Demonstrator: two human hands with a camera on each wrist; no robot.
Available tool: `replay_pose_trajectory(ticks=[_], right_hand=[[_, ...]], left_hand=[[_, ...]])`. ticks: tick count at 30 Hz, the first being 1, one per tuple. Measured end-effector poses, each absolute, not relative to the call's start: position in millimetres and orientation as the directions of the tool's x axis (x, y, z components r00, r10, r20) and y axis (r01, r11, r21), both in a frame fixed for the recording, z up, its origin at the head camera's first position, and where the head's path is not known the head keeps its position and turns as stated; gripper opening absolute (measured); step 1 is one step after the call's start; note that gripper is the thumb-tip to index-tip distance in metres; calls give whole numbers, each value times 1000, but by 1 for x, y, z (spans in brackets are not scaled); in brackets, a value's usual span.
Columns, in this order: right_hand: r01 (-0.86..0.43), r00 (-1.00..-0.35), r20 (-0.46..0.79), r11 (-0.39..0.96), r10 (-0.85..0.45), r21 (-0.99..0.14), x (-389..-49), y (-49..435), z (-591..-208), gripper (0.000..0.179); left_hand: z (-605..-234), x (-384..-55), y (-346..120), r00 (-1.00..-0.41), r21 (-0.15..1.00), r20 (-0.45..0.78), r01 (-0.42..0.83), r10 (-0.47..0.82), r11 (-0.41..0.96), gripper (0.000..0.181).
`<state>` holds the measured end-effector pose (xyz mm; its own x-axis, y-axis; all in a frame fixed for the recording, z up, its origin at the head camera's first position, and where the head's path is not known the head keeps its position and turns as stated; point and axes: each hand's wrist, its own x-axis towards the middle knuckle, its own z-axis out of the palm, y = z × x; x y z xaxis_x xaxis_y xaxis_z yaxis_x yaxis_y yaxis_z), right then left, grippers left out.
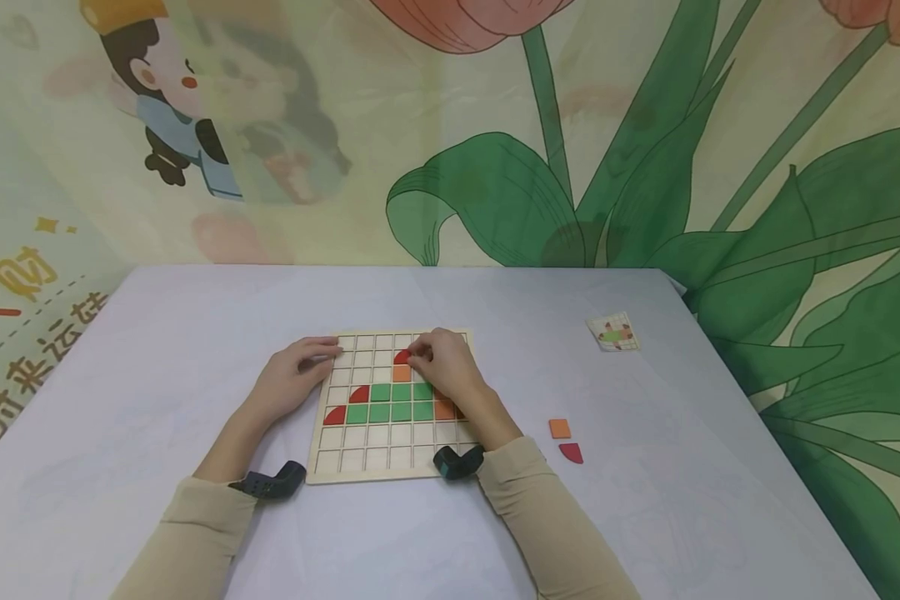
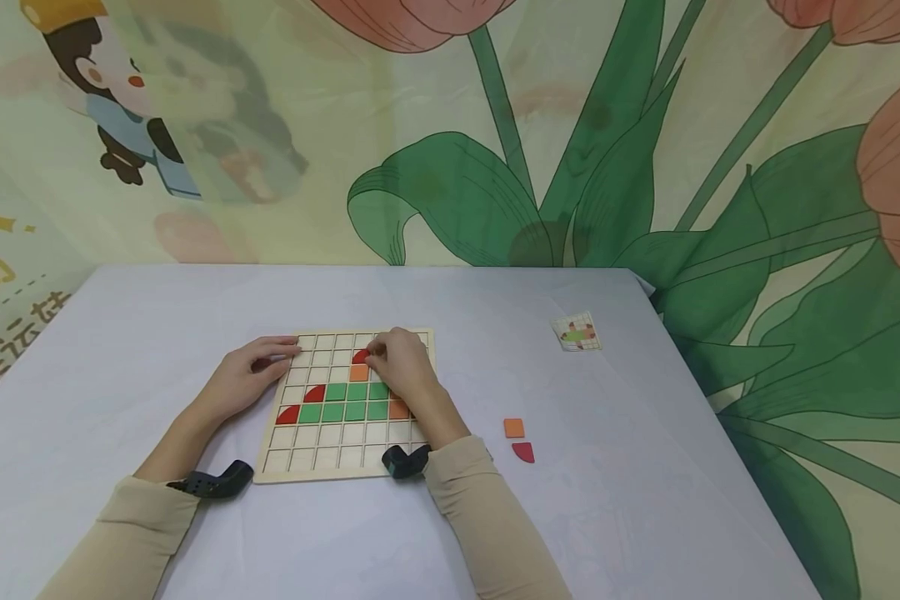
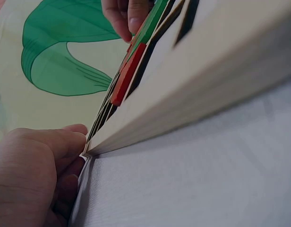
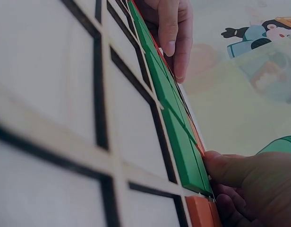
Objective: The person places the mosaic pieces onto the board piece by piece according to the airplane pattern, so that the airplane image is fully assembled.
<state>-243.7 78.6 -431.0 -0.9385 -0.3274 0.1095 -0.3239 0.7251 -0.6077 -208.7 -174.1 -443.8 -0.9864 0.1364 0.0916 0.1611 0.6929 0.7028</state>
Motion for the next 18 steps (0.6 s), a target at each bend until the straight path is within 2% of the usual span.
replay_pose_trajectory(ticks=[6, 18], right_hand=[[-321, -938, 99, 723, -332, -612, -244, 79, -429, 23], [-337, -932, 101, 731, -347, -593, -243, 78, -429, 21]], left_hand=[[-442, -209, -173, -986, 700, 96, 166, 138, 695, 31], [-442, -208, -174, -987, 702, 92, 157, 130, 694, 31]])
